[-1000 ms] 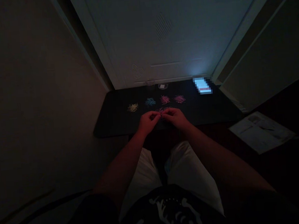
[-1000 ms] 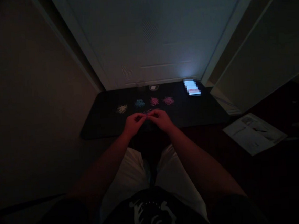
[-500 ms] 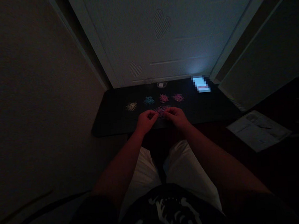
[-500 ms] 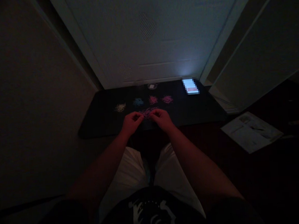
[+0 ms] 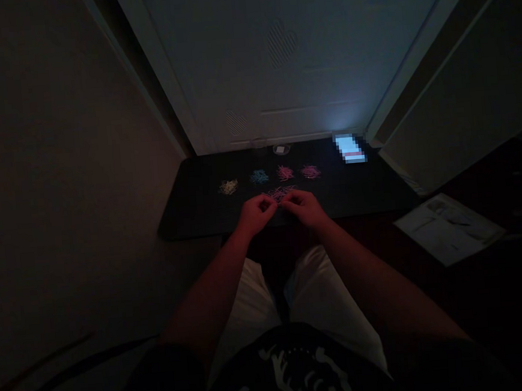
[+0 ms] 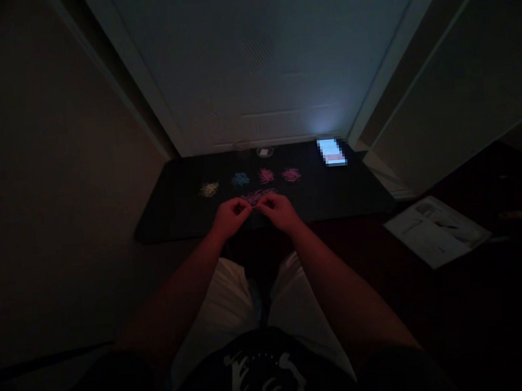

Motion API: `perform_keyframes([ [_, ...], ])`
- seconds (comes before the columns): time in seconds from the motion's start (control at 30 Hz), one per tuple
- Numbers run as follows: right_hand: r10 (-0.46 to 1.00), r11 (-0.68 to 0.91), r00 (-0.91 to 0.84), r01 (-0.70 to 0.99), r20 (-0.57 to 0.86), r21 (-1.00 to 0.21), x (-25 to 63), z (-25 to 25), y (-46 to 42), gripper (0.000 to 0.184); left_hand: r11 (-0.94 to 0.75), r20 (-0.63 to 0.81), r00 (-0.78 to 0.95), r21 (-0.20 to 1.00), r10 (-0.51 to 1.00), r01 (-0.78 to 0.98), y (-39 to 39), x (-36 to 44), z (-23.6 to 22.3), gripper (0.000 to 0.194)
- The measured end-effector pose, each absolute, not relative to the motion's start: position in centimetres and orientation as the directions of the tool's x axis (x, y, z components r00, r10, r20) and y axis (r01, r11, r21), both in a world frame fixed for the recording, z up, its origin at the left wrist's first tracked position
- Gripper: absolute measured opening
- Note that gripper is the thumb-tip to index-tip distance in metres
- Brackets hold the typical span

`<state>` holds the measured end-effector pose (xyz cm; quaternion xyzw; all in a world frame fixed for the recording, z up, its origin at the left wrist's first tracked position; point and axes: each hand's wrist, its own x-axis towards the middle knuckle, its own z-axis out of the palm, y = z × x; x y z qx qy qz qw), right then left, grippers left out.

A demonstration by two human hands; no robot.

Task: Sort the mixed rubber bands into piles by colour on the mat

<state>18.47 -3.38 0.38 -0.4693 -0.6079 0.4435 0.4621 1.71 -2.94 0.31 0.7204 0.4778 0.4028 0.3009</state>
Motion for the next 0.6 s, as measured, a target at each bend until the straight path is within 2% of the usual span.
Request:
perform_keyframes([
  [0.13, 0.988, 0.138, -0.086, 0.128, 0.128, -0.982, 18.51, 0.42, -3.52, 0.022, -0.350, 0.301, 0.180, 0.844, 0.936, 0.406, -2.79, 1.59, 0.24, 0.017],
  [0.23, 0.981, 0.169, -0.117, 0.142, 0.153, -0.975, 18.54, 0.18, -3.47, 0.021, -0.353, 0.290, 0.213, 0.854, 0.933, 0.383, -2.84, 1.65, 0.39, 0.019],
  [0.33, 0.968, 0.221, -0.164, 0.199, 0.190, -0.955, 18.51, -0.05, -3.34, 0.020, -0.373, 0.273, 0.282, 0.831, 0.920, 0.413, -2.94, 1.76, 0.52, 0.022],
  [0.47, 0.963, 0.244, -0.178, 0.252, 0.203, -0.937, 18.50, -0.16, -3.15, 0.018, -0.376, 0.270, 0.281, 0.805, 0.921, 0.459, -2.97, 1.78, 0.48, 0.023],
  [0.6, 0.974, 0.196, -0.151, 0.210, 0.166, -0.958, 18.58, -0.12, -3.07, 0.018, -0.368, 0.263, 0.276, 0.802, 0.925, 0.470, -2.98, 1.68, 0.37, 0.024],
])
